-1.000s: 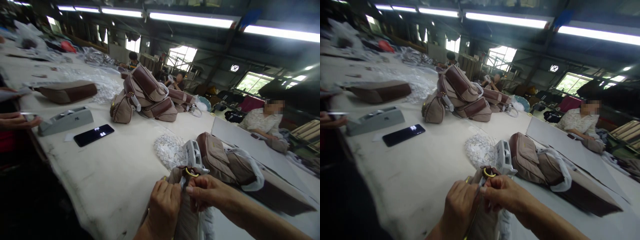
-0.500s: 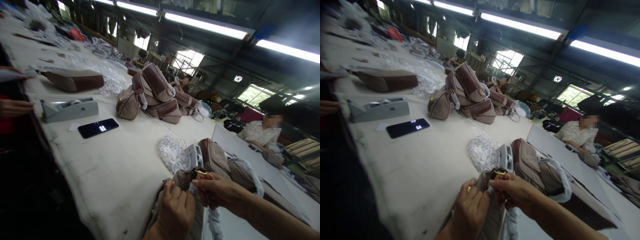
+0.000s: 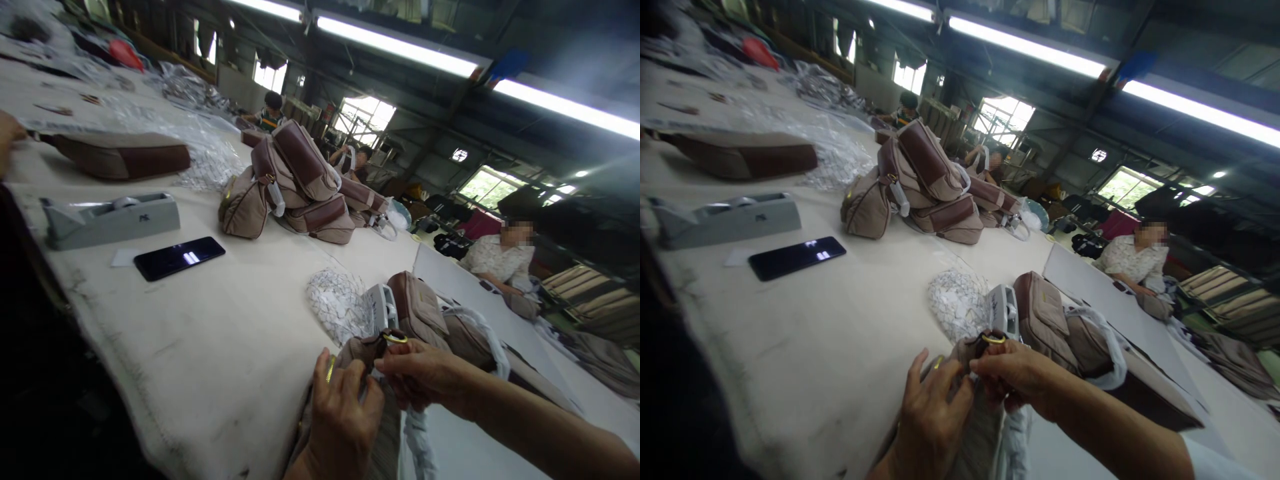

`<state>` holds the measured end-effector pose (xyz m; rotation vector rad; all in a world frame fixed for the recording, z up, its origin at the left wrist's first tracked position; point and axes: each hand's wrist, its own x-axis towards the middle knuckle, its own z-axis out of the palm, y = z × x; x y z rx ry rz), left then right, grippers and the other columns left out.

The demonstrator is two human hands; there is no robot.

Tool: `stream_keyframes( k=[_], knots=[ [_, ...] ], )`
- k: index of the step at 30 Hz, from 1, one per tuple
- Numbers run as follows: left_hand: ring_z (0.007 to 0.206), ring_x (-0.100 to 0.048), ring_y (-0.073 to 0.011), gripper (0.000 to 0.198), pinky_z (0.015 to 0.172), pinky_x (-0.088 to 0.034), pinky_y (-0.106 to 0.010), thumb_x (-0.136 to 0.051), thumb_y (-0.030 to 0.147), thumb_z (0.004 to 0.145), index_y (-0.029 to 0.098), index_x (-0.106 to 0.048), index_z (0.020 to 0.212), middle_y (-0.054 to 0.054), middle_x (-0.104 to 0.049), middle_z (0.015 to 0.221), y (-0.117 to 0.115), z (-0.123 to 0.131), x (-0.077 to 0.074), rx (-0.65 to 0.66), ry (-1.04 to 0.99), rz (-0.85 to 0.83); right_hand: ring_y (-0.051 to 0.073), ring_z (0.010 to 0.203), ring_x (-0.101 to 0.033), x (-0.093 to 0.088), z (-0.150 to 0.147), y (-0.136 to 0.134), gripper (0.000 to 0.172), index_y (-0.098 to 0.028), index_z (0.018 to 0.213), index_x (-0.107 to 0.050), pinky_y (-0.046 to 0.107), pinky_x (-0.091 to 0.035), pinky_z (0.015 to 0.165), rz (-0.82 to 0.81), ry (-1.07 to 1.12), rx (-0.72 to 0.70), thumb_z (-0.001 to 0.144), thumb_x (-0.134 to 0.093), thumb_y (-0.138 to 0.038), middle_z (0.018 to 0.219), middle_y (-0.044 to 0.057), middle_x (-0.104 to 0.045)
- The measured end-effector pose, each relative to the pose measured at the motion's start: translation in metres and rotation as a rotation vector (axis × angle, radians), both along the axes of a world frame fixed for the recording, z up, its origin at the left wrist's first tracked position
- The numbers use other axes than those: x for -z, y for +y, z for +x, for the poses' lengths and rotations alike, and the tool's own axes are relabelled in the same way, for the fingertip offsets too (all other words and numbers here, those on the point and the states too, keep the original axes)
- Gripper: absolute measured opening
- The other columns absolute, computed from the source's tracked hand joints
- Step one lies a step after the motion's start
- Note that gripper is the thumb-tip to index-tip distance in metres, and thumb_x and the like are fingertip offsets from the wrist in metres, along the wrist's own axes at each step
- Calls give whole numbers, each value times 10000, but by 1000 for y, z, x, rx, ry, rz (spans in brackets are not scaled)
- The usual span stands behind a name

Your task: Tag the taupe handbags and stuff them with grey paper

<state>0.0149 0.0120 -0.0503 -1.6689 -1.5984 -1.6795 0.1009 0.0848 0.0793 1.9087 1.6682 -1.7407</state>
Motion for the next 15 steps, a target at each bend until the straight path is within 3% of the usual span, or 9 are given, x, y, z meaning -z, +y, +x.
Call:
stream_keyframes(
  k=[2,7,11,15],
  knots=[
    [736,-584,-165,123,977,-300,-549,-505,91,819,157,-588,755,-81,-660,968,0,0,-2,12,-8,26,80,371,-476,2,0,1,297,-169,560,-436,162,-270,329,2,4,12,638,-629,-380,419,-29,-492],
    [625,-550,-149,178,945,-341,-505,-449,35,817,160,-489,696,-28,-627,705,1,2,-3,81,-17,-16,85,382,-489,6,5,-1,274,-166,617,-469,165,-277,334,-28,0,23,652,-640,-376,452,-17,-525],
    [650,-574,-171,159,837,-399,-431,-394,47,824,169,-474,760,-29,-602,688,1,-3,-3,123,-81,-88,87,449,-526,13,17,-10,262,-153,674,-497,166,-318,383,-79,76,86,596,-685,-317,535,-13,-557],
    [641,-563,-178,146,670,-423,-324,-419,85,799,195,-475,722,-13,-595,675,-2,-13,-7,280,-196,-253,86,512,-544,24,29,-22,346,-138,767,-521,189,-397,475,-51,252,189,518,-738,-243,577,-30,-560]
  ],
)
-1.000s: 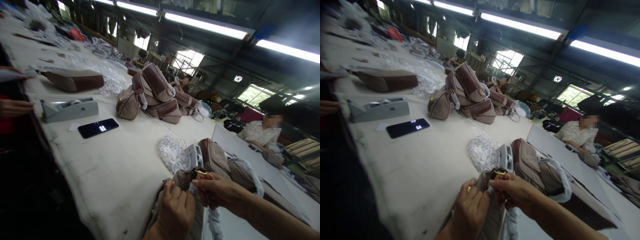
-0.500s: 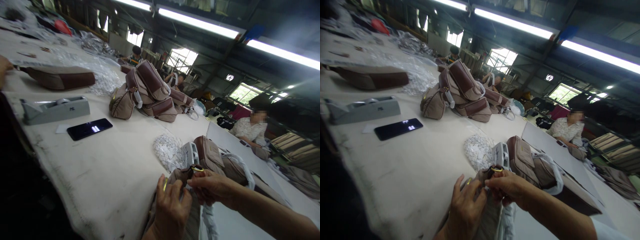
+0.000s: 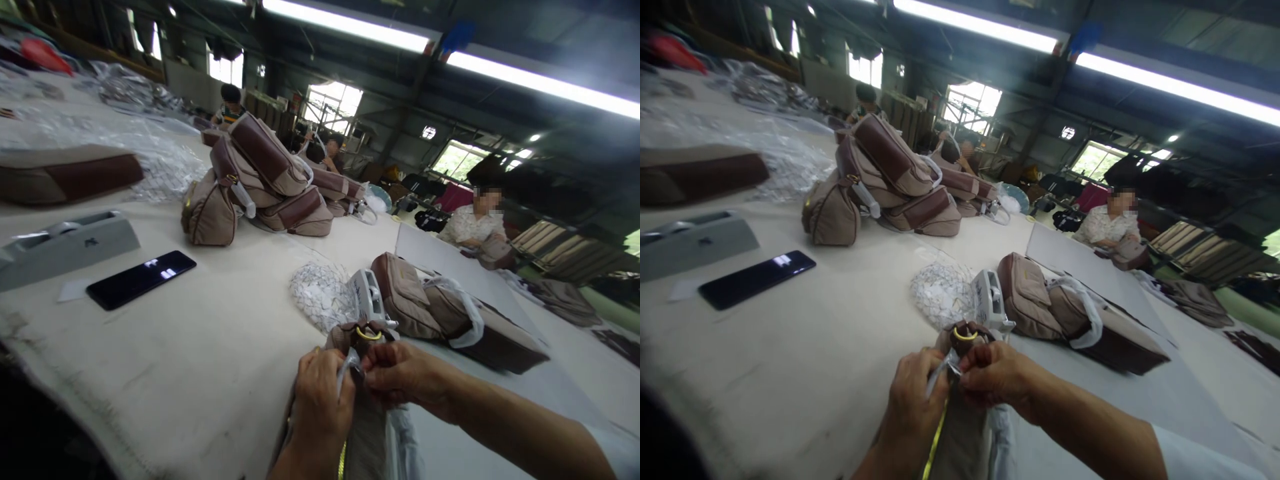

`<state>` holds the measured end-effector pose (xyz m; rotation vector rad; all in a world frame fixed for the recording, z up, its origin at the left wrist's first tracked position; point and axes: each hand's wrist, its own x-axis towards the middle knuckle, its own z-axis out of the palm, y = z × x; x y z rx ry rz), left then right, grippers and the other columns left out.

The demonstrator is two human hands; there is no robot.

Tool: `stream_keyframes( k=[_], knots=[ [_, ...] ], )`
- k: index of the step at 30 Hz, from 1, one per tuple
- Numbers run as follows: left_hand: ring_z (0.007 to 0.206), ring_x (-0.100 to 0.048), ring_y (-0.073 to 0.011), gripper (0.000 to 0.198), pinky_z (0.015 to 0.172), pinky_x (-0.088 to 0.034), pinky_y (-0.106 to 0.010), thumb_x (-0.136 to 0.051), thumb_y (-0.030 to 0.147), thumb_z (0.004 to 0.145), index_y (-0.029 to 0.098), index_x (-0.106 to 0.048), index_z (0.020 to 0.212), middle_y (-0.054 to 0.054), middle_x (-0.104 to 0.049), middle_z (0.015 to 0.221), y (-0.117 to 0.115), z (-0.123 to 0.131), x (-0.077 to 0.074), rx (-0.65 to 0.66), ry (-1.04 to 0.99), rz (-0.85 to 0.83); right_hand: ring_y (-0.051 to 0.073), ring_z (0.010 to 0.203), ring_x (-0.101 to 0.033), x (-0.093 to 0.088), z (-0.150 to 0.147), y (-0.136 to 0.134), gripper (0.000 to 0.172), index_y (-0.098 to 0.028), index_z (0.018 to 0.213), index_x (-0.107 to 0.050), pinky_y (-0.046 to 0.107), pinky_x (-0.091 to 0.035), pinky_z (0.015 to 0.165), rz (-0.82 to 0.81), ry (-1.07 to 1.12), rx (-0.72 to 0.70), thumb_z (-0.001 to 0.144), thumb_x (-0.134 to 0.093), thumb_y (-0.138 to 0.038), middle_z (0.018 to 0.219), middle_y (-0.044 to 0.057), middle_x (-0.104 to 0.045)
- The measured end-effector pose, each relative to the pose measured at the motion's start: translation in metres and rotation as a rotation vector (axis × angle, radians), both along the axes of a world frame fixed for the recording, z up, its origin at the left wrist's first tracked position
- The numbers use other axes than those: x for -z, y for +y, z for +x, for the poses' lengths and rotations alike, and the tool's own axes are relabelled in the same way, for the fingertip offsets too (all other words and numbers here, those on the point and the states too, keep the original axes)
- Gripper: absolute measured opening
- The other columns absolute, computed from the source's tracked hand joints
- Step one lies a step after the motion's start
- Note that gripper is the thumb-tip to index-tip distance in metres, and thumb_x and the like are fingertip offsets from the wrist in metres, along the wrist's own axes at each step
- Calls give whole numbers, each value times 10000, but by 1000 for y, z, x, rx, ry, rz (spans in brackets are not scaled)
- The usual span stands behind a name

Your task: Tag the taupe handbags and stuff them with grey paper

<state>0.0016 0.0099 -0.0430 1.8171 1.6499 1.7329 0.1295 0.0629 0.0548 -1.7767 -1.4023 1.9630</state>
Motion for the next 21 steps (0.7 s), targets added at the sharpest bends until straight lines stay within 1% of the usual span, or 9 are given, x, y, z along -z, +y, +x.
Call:
stream_keyframes(
  k=[2,5,9,11,13,16,19,21],
  knots=[
    [673,-564,-184,117,633,-414,-294,-453,117,795,197,-494,721,-16,-599,695,-2,-3,-4,75,-85,-150,85,523,-544,6,2,-5,374,-138,794,-518,197,-413,500,38,48,63,517,-748,-240,577,-43,-548],
    [705,-565,-188,79,647,-406,-285,-480,181,808,186,-512,737,-24,-595,714,-6,-5,-12,177,-226,-373,76,511,-534,16,0,-13,379,-148,797,-494,188,-403,486,71,93,139,538,-744,-266,580,-53,-539],
    [703,-556,-171,95,666,-408,-267,-495,234,818,171,-517,750,-17,-591,716,-9,-6,-23,269,-435,-553,55,463,-485,29,-9,-22,352,-149,815,-503,172,-389,450,114,119,229,563,-714,-278,569,-57,-528],
    [677,-545,-152,136,647,-410,-246,-507,265,820,165,-523,728,-9,-590,695,-11,-9,-26,304,-533,-627,52,450,-470,35,-14,-25,320,-150,817,-515,171,-391,440,167,143,238,583,-694,-273,564,-60,-520],
    [625,-515,-125,185,609,-405,-219,-526,298,815,155,-535,697,1,-574,651,-13,-11,-25,338,-635,-700,57,437,-461,40,-17,-25,278,-150,805,-520,176,-391,422,220,154,200,615,-673,-285,552,-58,-513],
    [536,-443,-81,217,511,-374,-181,-572,340,783,139,-557,704,23,-525,606,-13,-16,-20,370,-822,-805,65,420,-459,48,-20,-25,229,-151,797,-524,181,-385,397,267,141,139,667,-635,-303,547,-48,-515],
    [504,-431,-72,256,422,-350,-157,-642,374,717,134,-557,745,31,-498,590,-13,-20,-11,433,-1041,-910,68,412,-465,55,-21,-26,178,-159,793,-522,185,-393,397,299,135,121,697,-599,-288,560,-50,-509],
    [464,-429,-73,285,390,-360,-158,-693,369,663,139,-542,736,38,-488,537,-12,-24,-6,509,-1190,-974,73,421,-477,59,-21,-27,131,-166,770,-512,187,-401,398,344,145,105,710,-571,-266,576,-51,-501]
  ],
)
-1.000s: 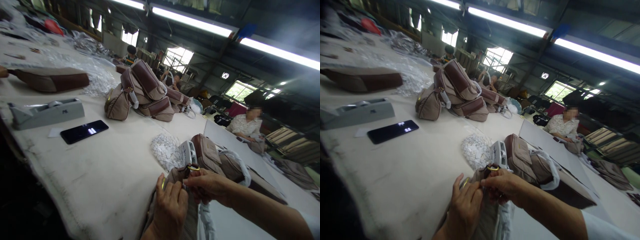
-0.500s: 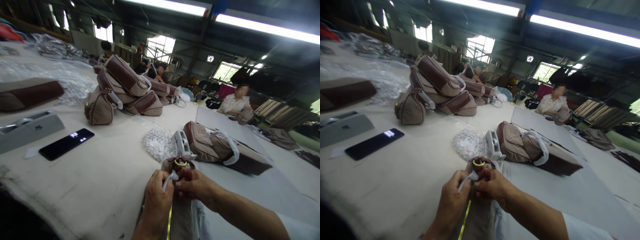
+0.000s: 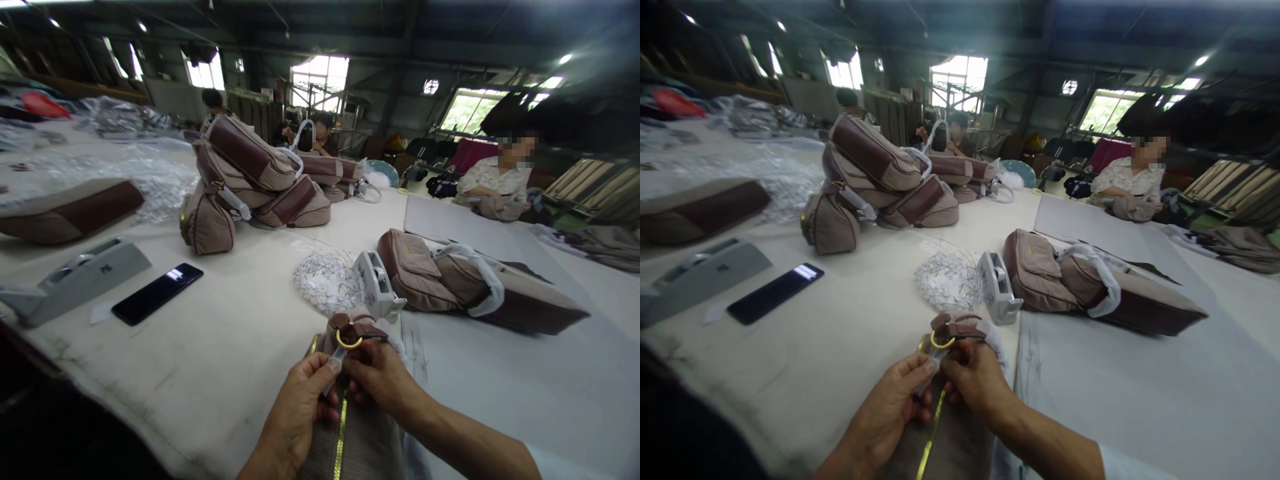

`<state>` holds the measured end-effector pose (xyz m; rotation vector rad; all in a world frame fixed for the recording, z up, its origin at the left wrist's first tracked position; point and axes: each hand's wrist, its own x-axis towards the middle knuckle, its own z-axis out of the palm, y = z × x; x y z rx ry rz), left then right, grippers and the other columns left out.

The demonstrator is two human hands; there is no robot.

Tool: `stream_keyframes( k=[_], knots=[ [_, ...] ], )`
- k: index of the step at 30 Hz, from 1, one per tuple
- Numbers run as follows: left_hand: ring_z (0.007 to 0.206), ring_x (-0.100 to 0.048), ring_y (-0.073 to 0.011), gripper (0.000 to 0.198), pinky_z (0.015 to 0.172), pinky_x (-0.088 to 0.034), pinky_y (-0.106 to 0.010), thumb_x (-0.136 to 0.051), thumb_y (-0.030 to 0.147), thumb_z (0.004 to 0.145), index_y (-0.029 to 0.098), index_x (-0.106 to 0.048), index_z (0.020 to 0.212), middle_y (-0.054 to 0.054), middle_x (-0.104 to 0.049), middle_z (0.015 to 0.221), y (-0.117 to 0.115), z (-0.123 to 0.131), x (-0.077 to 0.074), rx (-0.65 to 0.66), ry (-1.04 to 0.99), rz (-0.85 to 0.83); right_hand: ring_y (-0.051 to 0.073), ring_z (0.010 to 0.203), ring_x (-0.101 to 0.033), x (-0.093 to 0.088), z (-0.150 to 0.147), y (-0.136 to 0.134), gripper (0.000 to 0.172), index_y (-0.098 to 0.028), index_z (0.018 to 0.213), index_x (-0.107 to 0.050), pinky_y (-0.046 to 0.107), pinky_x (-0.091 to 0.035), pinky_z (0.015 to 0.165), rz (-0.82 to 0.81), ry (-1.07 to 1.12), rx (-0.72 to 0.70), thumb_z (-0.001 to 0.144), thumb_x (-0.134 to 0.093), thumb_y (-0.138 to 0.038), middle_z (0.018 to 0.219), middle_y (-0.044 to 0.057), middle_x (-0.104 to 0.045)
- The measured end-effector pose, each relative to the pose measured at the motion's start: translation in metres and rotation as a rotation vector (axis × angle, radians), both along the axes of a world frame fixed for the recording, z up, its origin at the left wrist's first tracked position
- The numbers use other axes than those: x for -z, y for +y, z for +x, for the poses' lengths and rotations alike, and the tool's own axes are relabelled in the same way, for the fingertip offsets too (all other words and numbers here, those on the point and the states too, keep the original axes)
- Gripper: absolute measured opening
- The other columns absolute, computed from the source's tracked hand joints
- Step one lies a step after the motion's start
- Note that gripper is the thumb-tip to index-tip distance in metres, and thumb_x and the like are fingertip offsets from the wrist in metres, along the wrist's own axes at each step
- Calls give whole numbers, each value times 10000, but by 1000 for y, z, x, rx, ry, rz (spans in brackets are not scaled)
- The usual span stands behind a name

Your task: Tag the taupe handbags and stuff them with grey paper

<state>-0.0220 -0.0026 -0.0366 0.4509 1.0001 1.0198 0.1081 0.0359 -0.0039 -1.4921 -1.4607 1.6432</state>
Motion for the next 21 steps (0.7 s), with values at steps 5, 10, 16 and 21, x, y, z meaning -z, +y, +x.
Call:
stream_keyframes(
  k=[5,10,16,21],
  knots=[
    [385,-424,-56,193,397,-436,-192,-699,234,666,132,-541,707,43,-500,515,3,-5,5,-48,-256,-169,98,450,-515,13,0,-5,121,-173,729,-511,197,-419,404,165,-55,-26,779,-504,-283,592,-23,-531],
    [327,-381,-40,158,420,-507,-246,-529,164,809,99,-561,668,42,-462,448,5,-4,1,-83,-373,-340,138,461,-539,27,0,-11,205,-176,817,-573,235,-444,407,315,-160,36,815,-505,-369,574,7,-558],
    [303,-355,-34,268,462,-554,-328,-468,186,844,75,-566,620,42,-442,427,3,-1,-3,-63,-535,-372,162,481,-573,40,5,-10,215,-175,865,-593,271,-483,475,487,-306,76,817,-518,-370,616,41,-623],
    [292,-340,-31,293,457,-557,-350,-437,191,847,70,-568,615,50,-420,414,3,1,-6,-50,-559,-388,222,715,-667,43,27,5,195,-171,890,-648,310,-533,651,960,-534,-172,851,-468,-234,795,106,-700]
  ],
)
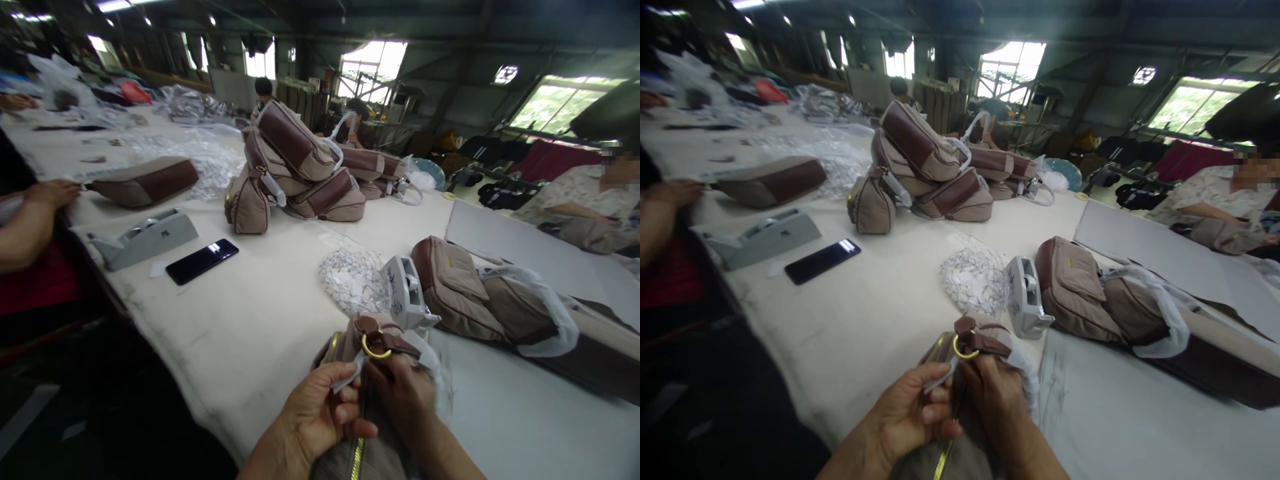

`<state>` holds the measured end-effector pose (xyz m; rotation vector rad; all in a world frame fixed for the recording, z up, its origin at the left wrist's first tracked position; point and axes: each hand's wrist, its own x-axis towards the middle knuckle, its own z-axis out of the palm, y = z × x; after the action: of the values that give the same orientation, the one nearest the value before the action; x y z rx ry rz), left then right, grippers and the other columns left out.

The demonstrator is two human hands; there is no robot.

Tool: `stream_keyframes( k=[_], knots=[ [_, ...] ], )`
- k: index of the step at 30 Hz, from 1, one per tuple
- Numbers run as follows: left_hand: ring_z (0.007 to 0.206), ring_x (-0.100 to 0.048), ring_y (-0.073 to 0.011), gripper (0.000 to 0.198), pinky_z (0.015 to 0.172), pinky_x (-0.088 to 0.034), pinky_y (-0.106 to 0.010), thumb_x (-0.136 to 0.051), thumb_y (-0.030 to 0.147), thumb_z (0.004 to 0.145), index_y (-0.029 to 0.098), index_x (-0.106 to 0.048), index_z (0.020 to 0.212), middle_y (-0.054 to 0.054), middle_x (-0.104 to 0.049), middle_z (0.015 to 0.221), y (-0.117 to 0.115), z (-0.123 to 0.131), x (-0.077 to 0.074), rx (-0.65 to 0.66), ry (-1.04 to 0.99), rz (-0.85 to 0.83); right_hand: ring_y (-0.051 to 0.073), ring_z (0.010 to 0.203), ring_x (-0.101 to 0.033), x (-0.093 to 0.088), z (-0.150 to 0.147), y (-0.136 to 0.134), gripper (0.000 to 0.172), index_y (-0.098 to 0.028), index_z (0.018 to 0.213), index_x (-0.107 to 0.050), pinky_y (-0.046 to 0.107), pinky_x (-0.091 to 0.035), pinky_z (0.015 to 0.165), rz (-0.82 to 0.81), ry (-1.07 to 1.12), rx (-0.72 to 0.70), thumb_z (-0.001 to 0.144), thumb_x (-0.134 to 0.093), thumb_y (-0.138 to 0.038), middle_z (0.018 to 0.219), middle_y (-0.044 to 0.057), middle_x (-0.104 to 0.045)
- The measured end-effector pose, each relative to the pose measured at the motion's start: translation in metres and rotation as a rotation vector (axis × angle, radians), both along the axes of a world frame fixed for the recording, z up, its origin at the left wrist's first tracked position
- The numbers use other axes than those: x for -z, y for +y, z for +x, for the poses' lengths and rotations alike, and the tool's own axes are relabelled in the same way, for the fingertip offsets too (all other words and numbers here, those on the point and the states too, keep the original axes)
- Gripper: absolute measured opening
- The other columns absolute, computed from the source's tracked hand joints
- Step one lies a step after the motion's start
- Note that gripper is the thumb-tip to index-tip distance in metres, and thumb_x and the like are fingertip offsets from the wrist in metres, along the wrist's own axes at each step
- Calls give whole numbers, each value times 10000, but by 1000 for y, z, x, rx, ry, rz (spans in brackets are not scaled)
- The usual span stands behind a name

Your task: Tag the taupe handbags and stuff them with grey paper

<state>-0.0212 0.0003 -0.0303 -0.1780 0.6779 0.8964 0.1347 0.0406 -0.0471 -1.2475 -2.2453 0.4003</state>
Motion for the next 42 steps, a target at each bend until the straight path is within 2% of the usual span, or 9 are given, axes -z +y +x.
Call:
stream_keyframes(
  k=[5,11,16,20,22,27,32,37,42],
  knots=[
    [309,-337,-31,175,484,-557,-341,-525,197,762,84,-567,635,57,-421,446,-2,10,-3,11,35,47,262,1005,-621,-6,12,15,354,-210,1147,-607,392,-512,860,262,-107,-365,856,-434,-108,1066,95,-669],
    [334,-341,-52,230,435,-437,-230,-587,358,711,151,-505,654,64,-422,434,-5,24,-4,-69,456,399,307,878,-659,2,-6,17,238,-123,995,-674,435,-536,779,369,-127,-118,836,-516,-203,915,169,-695],
    [566,-454,-113,175,513,-340,-218,-512,262,787,165,-509,641,4,-510,604,-8,16,-8,-104,1282,646,276,1030,-595,-32,-5,23,490,-168,1309,-474,407,-494,863,58,-209,-286,820,-439,-169,1185,142,-591],
    [608,-479,-137,134,540,-334,-239,-481,162,781,172,-484,647,-15,-531,640,-10,13,-7,-118,1563,816,176,632,-616,-67,1,30,538,-217,1361,-399,255,-506,556,-390,-314,-360,828,-471,-229,817,53,-670],
    [602,-486,-140,125,536,-332,-243,-469,136,775,175,-468,657,-20,-531,647,-11,14,-3,-147,1643,879,168,654,-603,-76,1,35,432,-244,1274,-508,245,-491,599,-405,-333,-379,844,-459,-231,800,45,-660],
    [606,-501,-143,132,541,-336,-248,-441,92,757,180,-448,660,-24,-536,676,-11,16,9,-191,1722,988,171,769,-595,-83,-2,42,227,-271,934,-672,238,-460,697,-323,-374,-431,847,-469,-223,902,44,-658],
    [625,-497,-138,109,547,-319,-243,-467,109,753,175,-473,667,-11,-540,670,-9,13,4,-114,1679,917,130,711,-607,-92,-2,39,321,-306,1174,-555,206,-453,654,-529,-309,-515,882,-435,-248,878,0,-666],
    [611,-470,-125,114,547,-303,-238,-486,157,771,168,-494,658,2,-524,643,-7,12,-7,-61,1635,842,145,644,-606,-80,-2,42,395,-190,1148,-568,222,-465,583,-672,-141,-411,921,-338,-418,712,30,-633],
    [554,-460,-113,162,510,-327,-223,-487,254,783,167,-487,647,22,-468,588,-5,10,-10,7,1379,747,128,673,-557,-75,-4,48,243,-227,986,-589,215,-421,596,-519,-312,-537,916,-382,-332,755,9,-603]
  ],
)
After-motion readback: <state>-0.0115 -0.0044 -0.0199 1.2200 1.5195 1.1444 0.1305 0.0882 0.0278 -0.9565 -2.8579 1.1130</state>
